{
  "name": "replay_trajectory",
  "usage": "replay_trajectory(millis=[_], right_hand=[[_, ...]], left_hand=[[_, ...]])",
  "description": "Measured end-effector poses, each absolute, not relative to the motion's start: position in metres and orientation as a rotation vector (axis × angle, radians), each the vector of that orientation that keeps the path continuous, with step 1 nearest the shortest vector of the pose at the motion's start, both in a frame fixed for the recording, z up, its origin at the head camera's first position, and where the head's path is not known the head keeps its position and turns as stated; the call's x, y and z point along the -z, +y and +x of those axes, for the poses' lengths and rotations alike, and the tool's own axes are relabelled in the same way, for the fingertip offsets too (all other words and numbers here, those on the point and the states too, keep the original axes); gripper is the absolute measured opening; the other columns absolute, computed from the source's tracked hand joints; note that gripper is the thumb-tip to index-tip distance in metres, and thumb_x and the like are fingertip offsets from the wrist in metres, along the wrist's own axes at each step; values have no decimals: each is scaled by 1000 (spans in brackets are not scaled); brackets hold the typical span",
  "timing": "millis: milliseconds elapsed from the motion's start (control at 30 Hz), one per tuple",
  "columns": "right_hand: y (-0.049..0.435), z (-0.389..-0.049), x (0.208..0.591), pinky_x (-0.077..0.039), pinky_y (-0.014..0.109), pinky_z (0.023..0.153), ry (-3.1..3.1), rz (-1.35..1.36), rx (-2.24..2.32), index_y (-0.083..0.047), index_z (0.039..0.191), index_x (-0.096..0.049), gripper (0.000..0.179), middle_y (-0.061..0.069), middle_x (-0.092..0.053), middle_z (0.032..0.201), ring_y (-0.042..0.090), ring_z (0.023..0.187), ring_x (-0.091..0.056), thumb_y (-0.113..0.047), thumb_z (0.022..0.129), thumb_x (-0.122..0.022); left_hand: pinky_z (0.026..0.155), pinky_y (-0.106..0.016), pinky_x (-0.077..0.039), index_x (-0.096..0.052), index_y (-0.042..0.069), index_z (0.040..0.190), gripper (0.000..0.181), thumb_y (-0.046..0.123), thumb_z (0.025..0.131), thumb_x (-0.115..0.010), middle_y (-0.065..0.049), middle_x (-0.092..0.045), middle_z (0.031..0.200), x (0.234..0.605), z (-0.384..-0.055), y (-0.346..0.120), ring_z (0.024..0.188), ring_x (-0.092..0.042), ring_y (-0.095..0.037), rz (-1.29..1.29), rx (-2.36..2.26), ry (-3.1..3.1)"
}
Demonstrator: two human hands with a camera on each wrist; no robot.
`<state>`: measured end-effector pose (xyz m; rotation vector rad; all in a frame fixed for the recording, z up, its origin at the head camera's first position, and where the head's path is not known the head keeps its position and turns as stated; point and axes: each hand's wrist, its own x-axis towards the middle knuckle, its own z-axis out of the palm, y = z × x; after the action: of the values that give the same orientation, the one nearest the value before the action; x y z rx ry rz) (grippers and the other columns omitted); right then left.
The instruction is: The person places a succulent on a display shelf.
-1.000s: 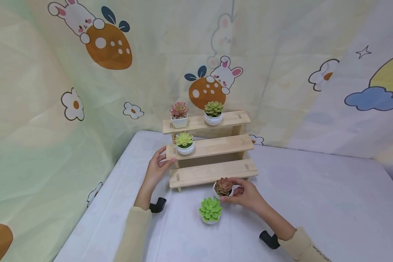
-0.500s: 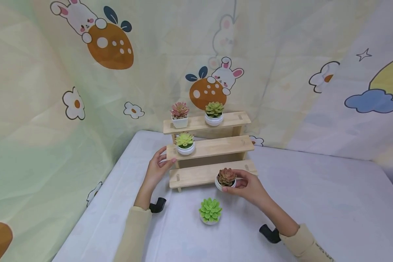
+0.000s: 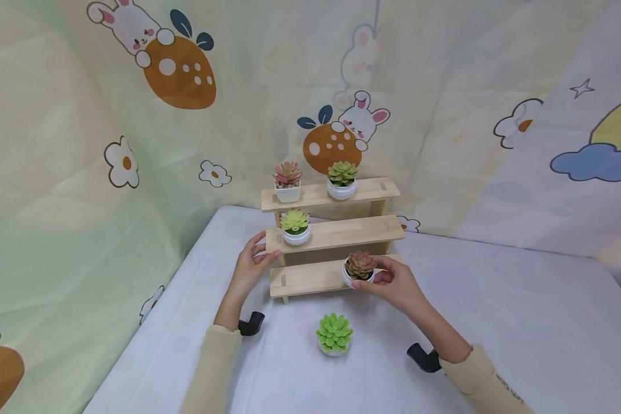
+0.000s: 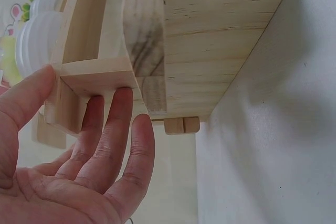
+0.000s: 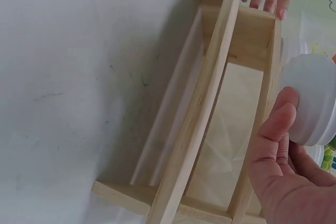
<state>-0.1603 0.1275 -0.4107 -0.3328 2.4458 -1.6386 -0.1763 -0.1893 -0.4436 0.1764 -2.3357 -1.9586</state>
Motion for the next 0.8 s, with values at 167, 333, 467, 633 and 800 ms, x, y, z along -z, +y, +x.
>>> replay_trajectory(millis=[167,333,467,633,800], right_hand=[[124,-166,407,-48,22,58,2435,-298,1641,6,132,-51,62,-1,-61,80,4,69,-55,-14,81,-80],[120,-171,401,-46,22,56,2454,-273,1621,7,135,-49,66,0,-61,81,4,70,-55,-17,82,-80],[117,-177,399,-43,20,54,2483,-238,1610,5,135,-50,66,-2,-61,79,3,69,-54,-21,82,-80],[115,-185,397,-50,16,63,2505,-222,1639,4,136,-49,68,2,-67,95,0,76,-59,-25,83,-80],[114,-190,395,-50,16,66,2529,-230,1629,3,137,-49,69,2,-66,93,1,76,-57,-28,84,-78]], left_hand=[[94,-43,-52,-33,9,151,74,22,90,-73,-22,-58,128,445,-177,-190,113,-60,-36,165,1952,-2331],[92,-41,-54,-34,10,150,73,23,89,-73,-19,-59,126,445,-177,-190,111,-62,-33,182,1935,-2349],[92,-40,-54,-35,10,150,73,24,89,-73,-18,-60,125,445,-177,-191,111,-62,-33,191,1933,-2347],[92,-41,-54,-35,10,150,73,21,89,-74,-19,-60,125,446,-177,-191,111,-62,-34,184,1945,-2331],[93,-41,-53,-35,9,150,72,22,90,-73,-20,-60,125,446,-177,-191,111,-62,-35,165,1948,-2330]])
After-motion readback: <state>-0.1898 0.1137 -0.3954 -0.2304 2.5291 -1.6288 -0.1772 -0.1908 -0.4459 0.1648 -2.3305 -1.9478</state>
